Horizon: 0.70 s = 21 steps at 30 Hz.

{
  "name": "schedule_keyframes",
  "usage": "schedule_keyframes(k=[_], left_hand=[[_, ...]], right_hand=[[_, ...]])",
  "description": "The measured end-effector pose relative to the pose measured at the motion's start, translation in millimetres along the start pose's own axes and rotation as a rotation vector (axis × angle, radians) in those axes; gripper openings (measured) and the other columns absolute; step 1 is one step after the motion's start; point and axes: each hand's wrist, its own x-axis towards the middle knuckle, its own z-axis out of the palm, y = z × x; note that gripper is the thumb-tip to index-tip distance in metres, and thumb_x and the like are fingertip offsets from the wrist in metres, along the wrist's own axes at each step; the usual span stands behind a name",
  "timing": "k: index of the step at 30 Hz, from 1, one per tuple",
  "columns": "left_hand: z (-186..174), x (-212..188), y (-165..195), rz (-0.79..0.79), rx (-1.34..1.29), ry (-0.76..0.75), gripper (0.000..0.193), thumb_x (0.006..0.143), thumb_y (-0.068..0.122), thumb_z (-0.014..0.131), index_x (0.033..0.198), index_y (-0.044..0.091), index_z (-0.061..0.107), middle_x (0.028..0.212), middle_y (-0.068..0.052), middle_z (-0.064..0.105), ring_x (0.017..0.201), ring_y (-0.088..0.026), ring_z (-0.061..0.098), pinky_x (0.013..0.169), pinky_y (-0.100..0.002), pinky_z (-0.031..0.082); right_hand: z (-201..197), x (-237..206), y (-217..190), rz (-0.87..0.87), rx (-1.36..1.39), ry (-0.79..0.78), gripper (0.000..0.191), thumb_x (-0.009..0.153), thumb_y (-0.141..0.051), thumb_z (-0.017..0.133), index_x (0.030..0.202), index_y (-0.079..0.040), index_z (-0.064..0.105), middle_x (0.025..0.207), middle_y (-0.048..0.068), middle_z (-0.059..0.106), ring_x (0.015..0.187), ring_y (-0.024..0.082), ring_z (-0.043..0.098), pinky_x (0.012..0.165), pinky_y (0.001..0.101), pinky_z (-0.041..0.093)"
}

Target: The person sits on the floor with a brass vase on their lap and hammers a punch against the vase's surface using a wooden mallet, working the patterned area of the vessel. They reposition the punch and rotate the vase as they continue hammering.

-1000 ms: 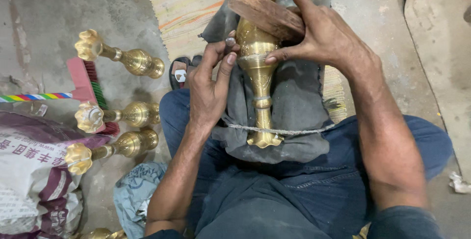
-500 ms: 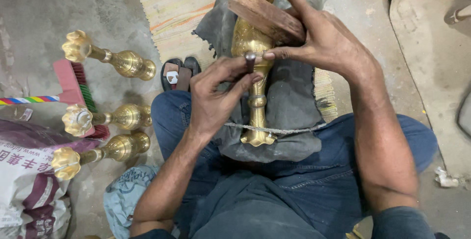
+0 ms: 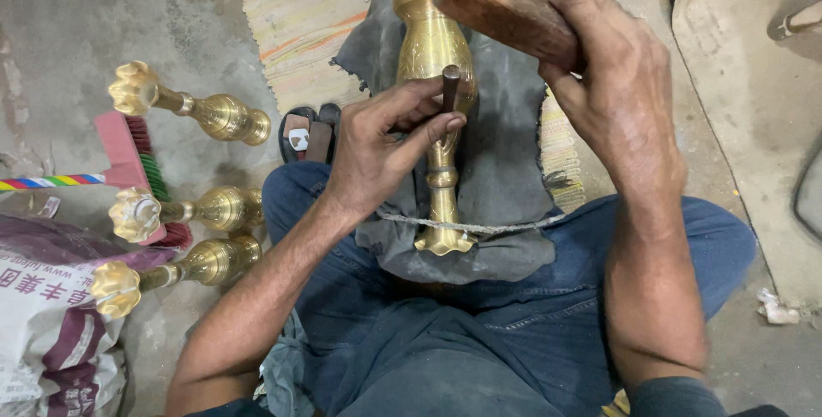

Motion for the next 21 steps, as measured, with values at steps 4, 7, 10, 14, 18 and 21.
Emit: schedule_keyframes(k=[4, 7, 10, 14, 18, 21], left_hand=[[2.6, -2.7, -0.5, 0.051, 0.072, 0.009, 0.033, 0.099, 0.011, 0.079, 0.128, 0.000, 0.067, 0.109, -0.010, 0.077, 0.096, -0.017, 0.079, 0.080, -0.030, 0.068], [2.0, -3.0, -0.8, 0.034, 0.079, -0.005, 0.033, 0.098, 0.011, 0.078, 0.128, 0.000, 0.067, 0.109, -0.010, 0.077, 0.095, -0.018, 0.079, 0.079, -0.030, 0.067], [1.7, -3.5, 0.0, 0.044, 0.091, -0.005, 0.036, 0.098, 0.012, 0.079, 0.129, 0.000, 0.067, 0.110, -0.010, 0.076, 0.095, -0.018, 0.078, 0.079, -0.030, 0.067], [1.8, -3.4, 0.7, 0.068, 0.086, -0.012, 0.035, 0.098, 0.012, 0.079, 0.129, 0.002, 0.067, 0.113, -0.010, 0.076, 0.098, -0.019, 0.079, 0.082, -0.030, 0.068], [0.8, -3.1, -0.1, 0.046, 0.086, -0.016, 0.036, 0.098, 0.011, 0.079, 0.130, 0.001, 0.067, 0.110, -0.009, 0.076, 0.095, -0.017, 0.079, 0.081, -0.029, 0.068], [1.0, -3.0, -2.3, 0.016, 0.095, -0.029, 0.035, 0.096, 0.013, 0.081, 0.127, 0.003, 0.069, 0.107, -0.007, 0.078, 0.093, -0.016, 0.079, 0.080, -0.029, 0.068]], right_hand=[[-4.4, -2.0, -5.4, 0.008, -0.201, 0.044, 0.043, 0.084, 0.000, 0.083, 0.123, -0.006, 0.065, 0.099, 0.014, 0.067, 0.095, 0.037, 0.065, 0.082, 0.0476, 0.046], [-7.9, -3.9, -5.2, 0.001, -0.205, 0.072, 0.029, 0.087, -0.003, 0.083, 0.111, -0.005, 0.067, 0.090, 0.012, 0.066, 0.091, 0.035, 0.064, 0.081, 0.0443, 0.045], [-11.8, -4.9, -4.3, 0.105, -0.127, 0.040, 0.024, 0.089, -0.005, 0.080, 0.107, -0.004, 0.065, 0.090, 0.012, 0.066, 0.088, 0.033, 0.065, 0.078, 0.0421, 0.046], [-19.2, -5.7, -7.3, 0.075, -0.190, -0.059, 0.027, 0.086, -0.006, 0.081, 0.106, -0.004, 0.064, 0.092, 0.011, 0.068, 0.089, 0.032, 0.068, 0.080, 0.0445, 0.047], [-19.8, -5.8, -9.8, 0.065, -0.177, -0.029, 0.023, 0.086, -0.004, 0.076, 0.104, -0.002, 0.061, 0.095, 0.013, 0.068, 0.092, 0.034, 0.067, 0.081, 0.0445, 0.049], [-19.0, -9.1, -6.7, -0.028, -0.290, -0.071, 0.026, 0.080, -0.004, 0.083, 0.097, -0.001, 0.065, 0.081, 0.014, 0.068, 0.080, 0.036, 0.069, 0.071, 0.0528, 0.050]])
